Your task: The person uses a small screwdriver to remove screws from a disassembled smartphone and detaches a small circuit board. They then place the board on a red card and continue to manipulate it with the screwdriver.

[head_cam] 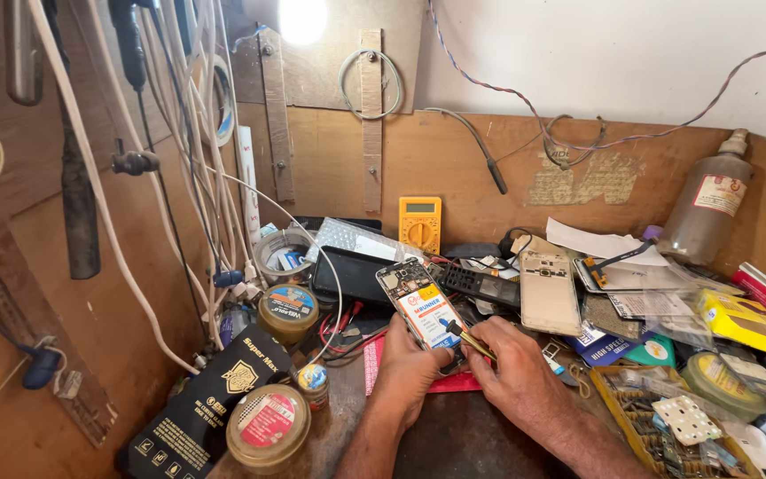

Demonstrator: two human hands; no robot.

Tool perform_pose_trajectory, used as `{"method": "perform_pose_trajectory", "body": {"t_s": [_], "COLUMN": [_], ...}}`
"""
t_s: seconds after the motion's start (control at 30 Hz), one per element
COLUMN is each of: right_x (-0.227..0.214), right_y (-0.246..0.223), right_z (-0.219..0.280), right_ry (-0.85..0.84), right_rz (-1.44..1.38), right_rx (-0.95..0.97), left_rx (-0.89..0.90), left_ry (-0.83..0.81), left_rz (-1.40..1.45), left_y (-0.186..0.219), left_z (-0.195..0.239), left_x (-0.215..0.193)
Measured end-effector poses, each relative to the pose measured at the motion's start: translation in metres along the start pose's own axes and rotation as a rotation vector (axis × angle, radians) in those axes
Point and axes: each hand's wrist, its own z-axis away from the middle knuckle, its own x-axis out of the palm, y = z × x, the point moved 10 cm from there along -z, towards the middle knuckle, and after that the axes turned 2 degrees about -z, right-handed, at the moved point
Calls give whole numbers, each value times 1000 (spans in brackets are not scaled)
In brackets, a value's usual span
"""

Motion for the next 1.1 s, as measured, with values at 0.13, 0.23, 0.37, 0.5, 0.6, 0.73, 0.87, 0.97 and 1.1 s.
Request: {"method": "perform_pose_trajectory", "body": {"t_s": [0.13, 0.23, 0.37, 0.5, 0.6, 0.73, 0.87, 0.97, 1.1], "right_x": [-2, 2, 5, 7, 10, 13, 18, 20, 18], "right_y": [-15, -15, -14, -15, -11, -6, 0, 12, 16], "right_z": [-1, -5, -7, -9, -10, -11, -13, -9, -7], "right_ry": [24, -26, -120, -147, -184, -207, -164, -141, -76], "right_rz": [-26, 17, 119, 149, 189, 214, 239, 243, 194], "right_rx": [-158, -161, -145, -95, -44, -17, 10, 76, 82], "left_rx": [48, 70, 98, 86, 52, 84, 93, 89, 76], "left_ry": [7, -10, -36, -41, -34, -49, -47, -58, -56], "left_rz": [-49, -31, -25, -35, -42, -64, -67, -40, -66], "left_y": [-3, -5, -1, 4, 1, 3, 3, 4, 11], "left_z": [-6, -8, -5, -4, -3, -3, -4, -3, 2], "left_x": [-1, 1, 3, 4, 4, 4, 4, 6, 7]}}
